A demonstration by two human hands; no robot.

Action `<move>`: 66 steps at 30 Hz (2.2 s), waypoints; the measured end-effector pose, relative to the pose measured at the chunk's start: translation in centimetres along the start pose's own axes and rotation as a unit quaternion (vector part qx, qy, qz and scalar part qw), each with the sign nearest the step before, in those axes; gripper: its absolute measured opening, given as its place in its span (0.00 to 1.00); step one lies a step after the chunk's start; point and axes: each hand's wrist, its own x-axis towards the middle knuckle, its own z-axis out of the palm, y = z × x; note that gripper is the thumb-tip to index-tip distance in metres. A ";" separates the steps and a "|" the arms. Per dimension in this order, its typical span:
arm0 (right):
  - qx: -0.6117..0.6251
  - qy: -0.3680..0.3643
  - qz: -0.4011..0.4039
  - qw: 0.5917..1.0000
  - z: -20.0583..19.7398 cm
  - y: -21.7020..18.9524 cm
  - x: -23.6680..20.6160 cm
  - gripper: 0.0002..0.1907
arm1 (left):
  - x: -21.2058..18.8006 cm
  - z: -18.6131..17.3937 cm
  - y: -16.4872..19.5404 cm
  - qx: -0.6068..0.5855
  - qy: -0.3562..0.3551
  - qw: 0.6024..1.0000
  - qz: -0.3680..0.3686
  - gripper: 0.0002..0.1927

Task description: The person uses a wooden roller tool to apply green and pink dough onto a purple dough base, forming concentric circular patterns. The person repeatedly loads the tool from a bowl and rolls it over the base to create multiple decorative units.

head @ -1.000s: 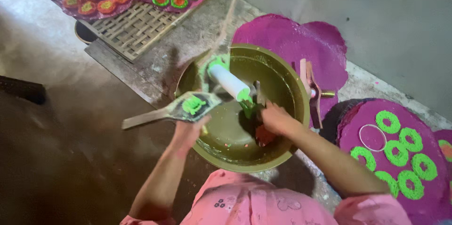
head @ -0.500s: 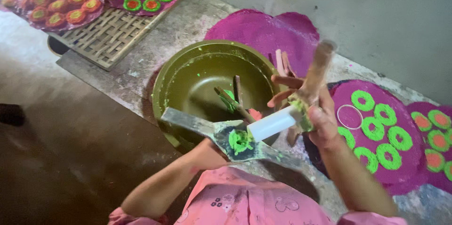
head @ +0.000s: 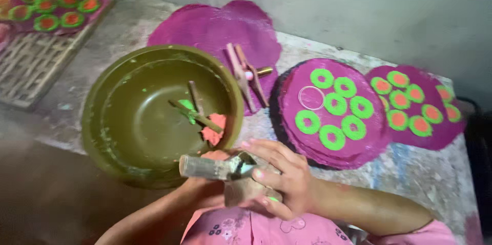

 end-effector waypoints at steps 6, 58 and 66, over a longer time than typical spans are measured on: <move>0.302 -0.106 0.316 0.893 -9.2 2.4 -5.9 0.62 | 6.4 3.7 0.4 -0.119 -0.059 0.985 0.110 0.23; 0.313 -0.177 0.732 0.579 -21.5 17.4 -19.2 0.42 | 39.6 9.0 -8.1 -0.682 -0.155 0.666 0.259 0.16; 0.162 -0.194 0.732 0.633 -17.4 18.6 -14.9 0.40 | 42.3 5.6 -9.8 -0.746 -0.221 0.553 0.299 0.10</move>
